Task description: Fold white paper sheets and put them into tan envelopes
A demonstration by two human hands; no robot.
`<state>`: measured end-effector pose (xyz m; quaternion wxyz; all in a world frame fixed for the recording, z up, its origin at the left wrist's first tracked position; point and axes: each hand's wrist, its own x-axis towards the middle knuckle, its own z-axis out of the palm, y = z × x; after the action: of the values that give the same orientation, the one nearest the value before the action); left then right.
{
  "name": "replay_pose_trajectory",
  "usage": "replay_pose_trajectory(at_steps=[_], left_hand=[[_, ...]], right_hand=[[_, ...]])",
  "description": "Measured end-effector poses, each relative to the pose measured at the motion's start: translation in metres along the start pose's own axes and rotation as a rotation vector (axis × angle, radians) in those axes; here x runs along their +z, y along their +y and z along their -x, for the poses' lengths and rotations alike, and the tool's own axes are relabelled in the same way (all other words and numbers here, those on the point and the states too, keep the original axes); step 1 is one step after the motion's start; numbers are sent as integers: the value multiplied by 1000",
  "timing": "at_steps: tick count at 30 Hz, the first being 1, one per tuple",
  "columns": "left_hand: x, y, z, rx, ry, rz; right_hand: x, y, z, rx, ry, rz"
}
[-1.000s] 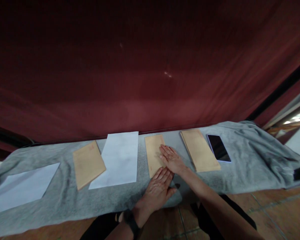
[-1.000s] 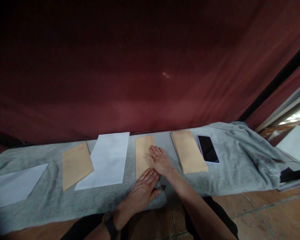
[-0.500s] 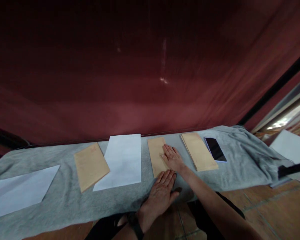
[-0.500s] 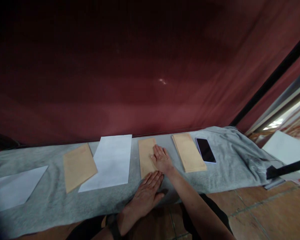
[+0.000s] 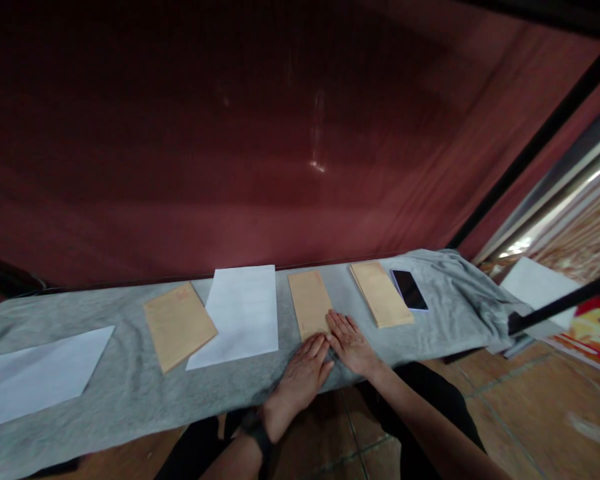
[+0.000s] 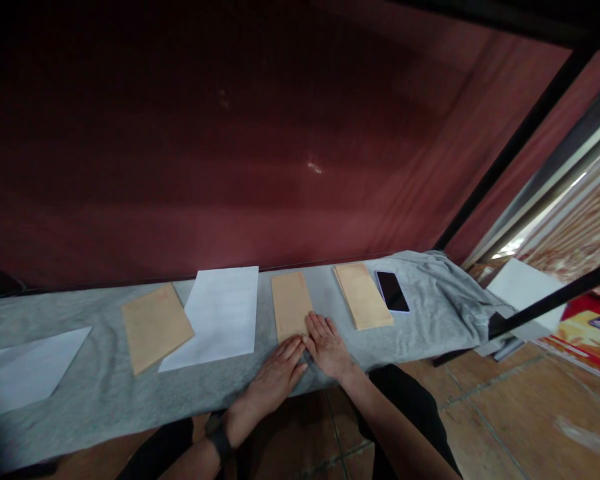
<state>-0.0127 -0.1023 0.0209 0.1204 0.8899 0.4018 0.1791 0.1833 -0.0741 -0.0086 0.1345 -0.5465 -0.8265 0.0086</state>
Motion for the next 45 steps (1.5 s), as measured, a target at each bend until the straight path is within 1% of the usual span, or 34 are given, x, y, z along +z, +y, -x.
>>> replay_pose_trajectory(at_steps=[6,9,14,17,20,23,25,28,31,33,35,37,39,42,45], left_hand=[[0,-2,0,-40,-5,-30],[4,-2,0,-33,-8,-48],[12,2,-1,-48,20,-98],[13,7,-7,-83,36,-117],[13,7,-18,-131,56,-95],[15,-3,-31,-156,74,-90],[18,-13,-40,-134,46,-133],[22,-29,-56,-117,-39,-209],[24,-43,-82,-182,-74,-248],[22,-50,-103,-196,-49,-268],[20,-57,-125,-249,-11,-287],[18,-62,-143,-291,-5,-290],[16,-65,-154,-301,-16,-291],[16,-65,-156,-272,-38,-292],[19,-59,-141,-212,-54,-292]], right_hand=[[-8,-8,27,-13,20,-16],[-12,-10,36,-29,18,-5],[-14,-14,39,-31,-1,50],[-13,-16,38,-10,3,67],[-11,-19,37,10,33,62],[-8,-21,37,25,70,51],[-6,-22,37,31,90,41],[-6,-24,37,43,120,17],[-10,-26,36,58,143,-7],[-13,-28,37,53,155,-18],[-14,-29,37,48,174,-26],[-13,-31,38,53,200,-31],[-12,-32,39,62,217,-34],[-11,-34,39,73,216,-53],[-12,-33,38,96,208,-91]])
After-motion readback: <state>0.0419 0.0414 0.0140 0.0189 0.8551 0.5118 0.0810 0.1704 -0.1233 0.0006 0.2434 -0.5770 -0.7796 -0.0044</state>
